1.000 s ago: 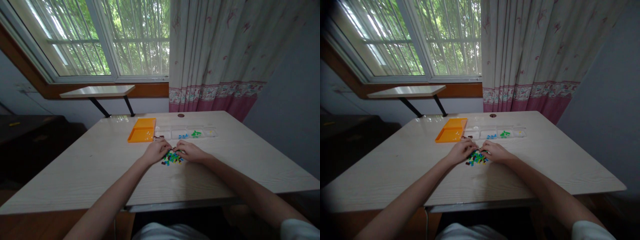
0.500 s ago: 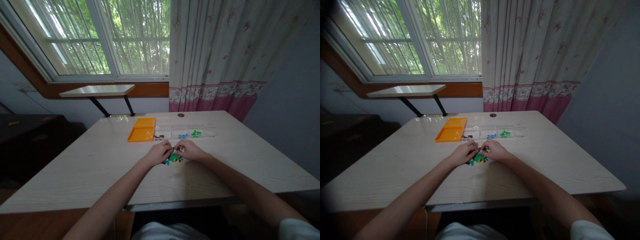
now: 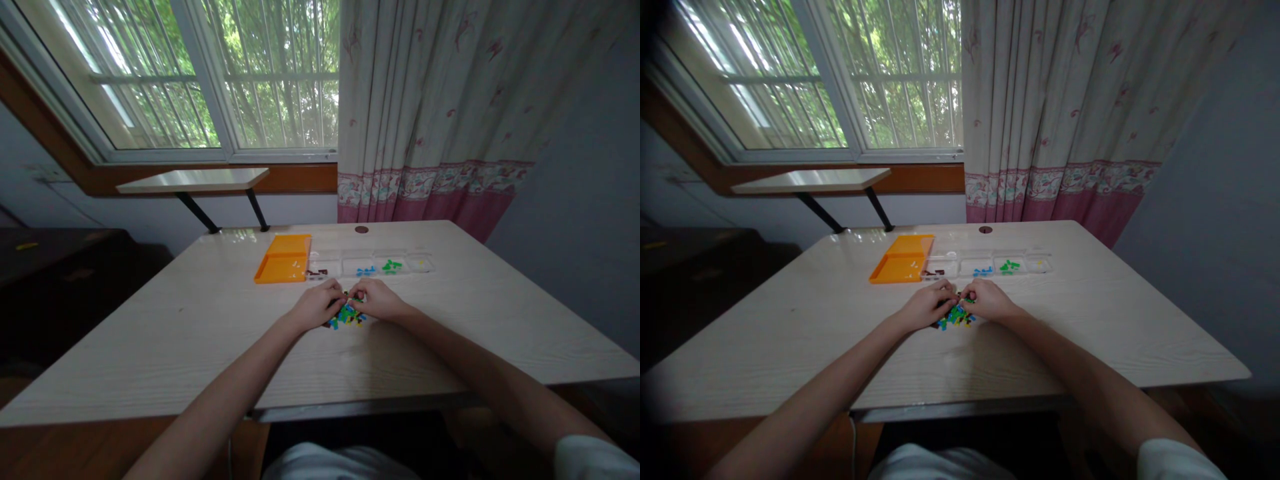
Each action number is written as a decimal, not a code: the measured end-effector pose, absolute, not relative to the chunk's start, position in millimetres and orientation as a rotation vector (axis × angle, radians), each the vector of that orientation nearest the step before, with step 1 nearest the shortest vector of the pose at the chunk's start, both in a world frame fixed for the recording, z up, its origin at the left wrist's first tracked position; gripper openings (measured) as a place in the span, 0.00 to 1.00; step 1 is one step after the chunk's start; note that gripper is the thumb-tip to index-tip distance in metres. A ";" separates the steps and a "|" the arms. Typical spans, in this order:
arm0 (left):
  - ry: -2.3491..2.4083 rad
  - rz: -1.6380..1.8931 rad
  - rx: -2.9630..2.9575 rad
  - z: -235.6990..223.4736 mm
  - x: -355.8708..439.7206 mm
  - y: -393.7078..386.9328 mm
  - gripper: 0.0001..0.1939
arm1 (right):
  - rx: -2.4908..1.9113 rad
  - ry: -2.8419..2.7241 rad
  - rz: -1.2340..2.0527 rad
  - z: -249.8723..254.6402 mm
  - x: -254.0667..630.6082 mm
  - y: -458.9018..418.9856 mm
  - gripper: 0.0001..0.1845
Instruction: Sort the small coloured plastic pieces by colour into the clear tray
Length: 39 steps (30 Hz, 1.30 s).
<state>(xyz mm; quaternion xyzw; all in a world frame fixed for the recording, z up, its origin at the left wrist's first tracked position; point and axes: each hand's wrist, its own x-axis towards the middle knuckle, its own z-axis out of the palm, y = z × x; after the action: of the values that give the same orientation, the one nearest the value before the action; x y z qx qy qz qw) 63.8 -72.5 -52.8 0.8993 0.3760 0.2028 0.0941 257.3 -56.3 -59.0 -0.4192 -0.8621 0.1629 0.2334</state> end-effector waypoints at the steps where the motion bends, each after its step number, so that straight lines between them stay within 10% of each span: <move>1: 1.117 0.602 2.668 -52.8 64.0 -72.5 0.11 | -1.150 -2.361 0.455 -59.3 257.3 -56.1 0.06; 39: 1.075 1.155 2.380 -45.5 63.1 -74.4 0.08 | -0.894 -2.130 0.487 -53.2 262.8 -59.6 0.06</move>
<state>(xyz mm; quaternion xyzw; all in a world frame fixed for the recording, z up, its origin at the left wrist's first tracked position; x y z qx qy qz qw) 63.1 -74.4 -45.5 0.8249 0.3727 0.4004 0.1424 262.8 -59.6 -53.2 -0.3504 -0.8343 0.1907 0.3806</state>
